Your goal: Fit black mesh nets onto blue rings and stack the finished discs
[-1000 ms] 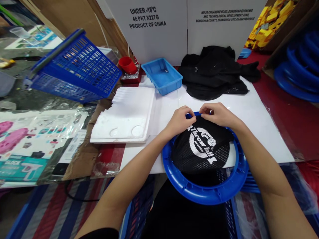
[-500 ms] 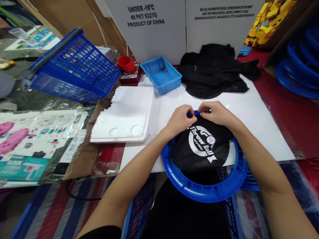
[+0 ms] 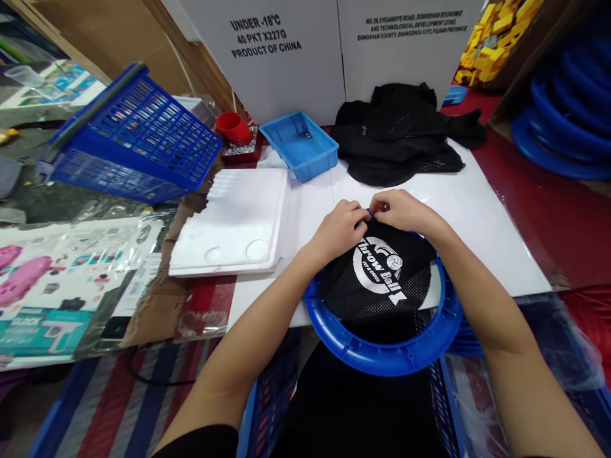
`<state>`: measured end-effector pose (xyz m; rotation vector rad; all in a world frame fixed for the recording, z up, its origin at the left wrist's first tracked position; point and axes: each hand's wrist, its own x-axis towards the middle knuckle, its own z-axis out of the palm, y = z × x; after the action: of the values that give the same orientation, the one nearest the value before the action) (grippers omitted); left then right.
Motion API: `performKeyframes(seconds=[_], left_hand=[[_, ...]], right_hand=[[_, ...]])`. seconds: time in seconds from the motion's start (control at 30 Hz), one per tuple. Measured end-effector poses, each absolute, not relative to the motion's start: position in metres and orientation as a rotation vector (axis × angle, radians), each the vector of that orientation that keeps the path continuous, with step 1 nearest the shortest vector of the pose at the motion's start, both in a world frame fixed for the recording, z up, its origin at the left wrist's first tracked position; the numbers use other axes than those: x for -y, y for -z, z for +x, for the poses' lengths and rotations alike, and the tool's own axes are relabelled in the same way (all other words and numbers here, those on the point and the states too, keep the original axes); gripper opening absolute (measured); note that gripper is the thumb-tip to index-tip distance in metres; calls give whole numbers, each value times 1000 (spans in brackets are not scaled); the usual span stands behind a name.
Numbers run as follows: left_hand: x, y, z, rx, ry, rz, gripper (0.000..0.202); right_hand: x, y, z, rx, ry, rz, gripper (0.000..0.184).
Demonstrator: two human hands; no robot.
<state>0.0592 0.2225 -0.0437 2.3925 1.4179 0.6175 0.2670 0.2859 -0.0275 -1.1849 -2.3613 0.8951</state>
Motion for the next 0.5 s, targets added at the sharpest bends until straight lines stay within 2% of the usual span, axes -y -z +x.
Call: performKeyframes(seconds=[0.23, 0.4, 0.5], left_hand=[[-219, 38, 54, -1475, -484, 2442, 23], [-213, 28, 49, -1958, -451, 2241, 40], [-208, 23, 39, -2035, -386, 2129, 38]], right_hand=[[-285, 15, 293, 2387, -716, -1047, 17], [-300, 4, 339, 2341, -632, -1276, 26], [-311, 8, 355, 2339, -582, -1378, 21]])
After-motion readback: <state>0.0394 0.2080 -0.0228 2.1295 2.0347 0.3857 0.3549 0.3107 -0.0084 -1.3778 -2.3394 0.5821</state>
